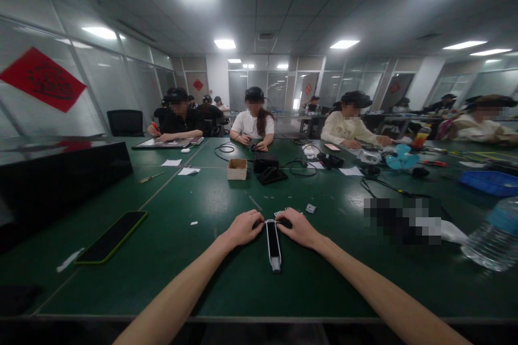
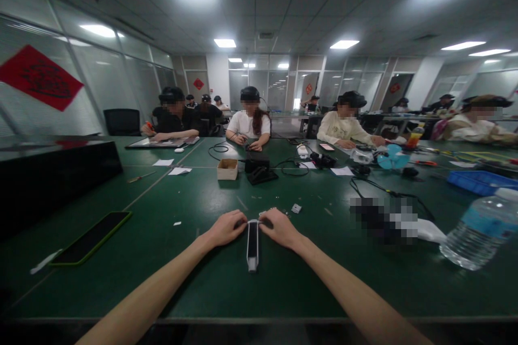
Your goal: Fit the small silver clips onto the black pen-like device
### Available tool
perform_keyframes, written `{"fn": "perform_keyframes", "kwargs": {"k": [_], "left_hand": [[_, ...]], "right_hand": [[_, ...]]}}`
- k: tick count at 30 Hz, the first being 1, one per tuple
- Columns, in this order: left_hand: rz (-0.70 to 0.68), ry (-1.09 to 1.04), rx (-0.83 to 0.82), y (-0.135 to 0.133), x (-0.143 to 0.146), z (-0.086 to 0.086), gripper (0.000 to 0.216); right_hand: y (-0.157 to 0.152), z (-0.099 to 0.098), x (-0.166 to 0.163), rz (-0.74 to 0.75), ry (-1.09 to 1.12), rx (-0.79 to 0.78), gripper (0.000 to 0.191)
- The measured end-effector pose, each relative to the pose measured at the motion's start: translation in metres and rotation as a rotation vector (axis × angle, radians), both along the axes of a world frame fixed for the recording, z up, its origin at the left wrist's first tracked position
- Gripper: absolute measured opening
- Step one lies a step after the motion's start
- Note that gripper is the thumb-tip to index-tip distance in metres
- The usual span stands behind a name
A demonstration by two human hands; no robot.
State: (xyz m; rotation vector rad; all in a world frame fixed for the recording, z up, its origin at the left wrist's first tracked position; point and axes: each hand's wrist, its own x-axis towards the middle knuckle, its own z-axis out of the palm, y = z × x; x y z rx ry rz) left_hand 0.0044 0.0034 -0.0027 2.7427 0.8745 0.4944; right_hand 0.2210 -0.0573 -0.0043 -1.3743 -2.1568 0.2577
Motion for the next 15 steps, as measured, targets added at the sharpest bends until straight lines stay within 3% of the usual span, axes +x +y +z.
{"fn": "perform_keyframes", "kwargs": {"k": [9, 15], "left_hand": [[-0.004, 0.001, 0.002, 0.0, 0.0, 0.001, 0.015], [-0.006, 0.003, -0.008, 0.002, 0.0, 0.0, 0.016]], "right_hand": [[0.001, 0.009, 0.01, 0.01, -0.012, 0.03, 0.022], [0.007, 0.022, 0.056, -0.171, -0.098, 0.126, 0.019]]}}
